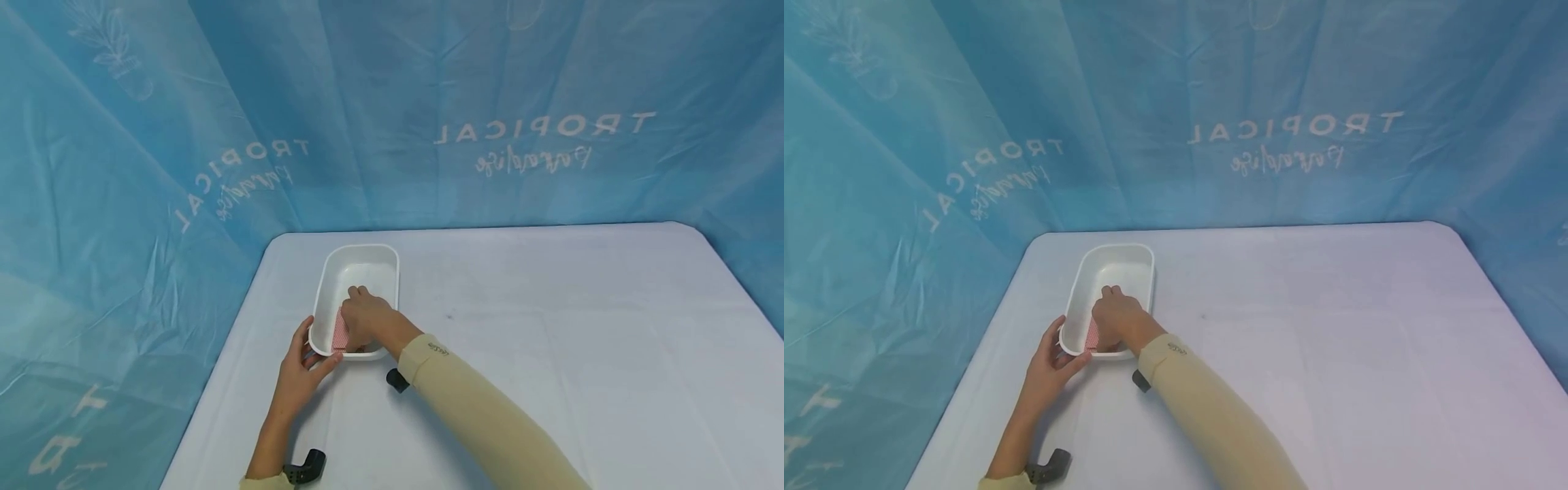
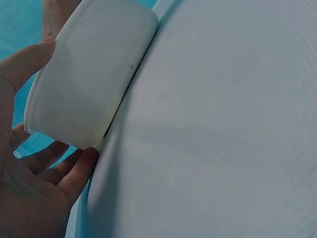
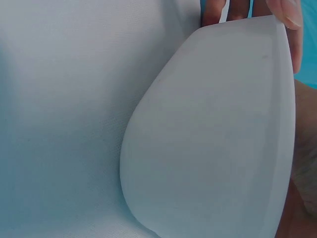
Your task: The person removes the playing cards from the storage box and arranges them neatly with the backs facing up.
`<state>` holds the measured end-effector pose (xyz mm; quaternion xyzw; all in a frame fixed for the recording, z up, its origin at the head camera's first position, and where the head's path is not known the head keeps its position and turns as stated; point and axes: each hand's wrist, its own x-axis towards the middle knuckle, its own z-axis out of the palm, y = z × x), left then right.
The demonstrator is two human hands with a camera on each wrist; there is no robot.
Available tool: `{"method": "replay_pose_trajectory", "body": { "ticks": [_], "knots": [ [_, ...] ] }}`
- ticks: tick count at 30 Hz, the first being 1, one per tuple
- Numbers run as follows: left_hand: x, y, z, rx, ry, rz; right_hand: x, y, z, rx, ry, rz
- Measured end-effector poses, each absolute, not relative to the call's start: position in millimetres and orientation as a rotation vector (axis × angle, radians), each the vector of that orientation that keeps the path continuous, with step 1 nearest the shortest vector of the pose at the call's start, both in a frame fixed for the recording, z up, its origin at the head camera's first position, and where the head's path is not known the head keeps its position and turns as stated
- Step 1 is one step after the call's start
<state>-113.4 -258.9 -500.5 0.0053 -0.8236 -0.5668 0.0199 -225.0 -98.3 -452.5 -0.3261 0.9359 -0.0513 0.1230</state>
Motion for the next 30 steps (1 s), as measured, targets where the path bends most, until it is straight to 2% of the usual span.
{"method": "replay_pose_trajectory", "body": {
  "ticks": [23,30],
  "knots": [
    [-112,-257,-501,0.012,-2.538,-1.789,-225,-96,-449,-0.957,2.7,-0.15],
    [-107,-251,-480,-0.008,-2.54,-1.81,-225,-94,-447,-0.952,2.701,-0.168]
  ]
}}
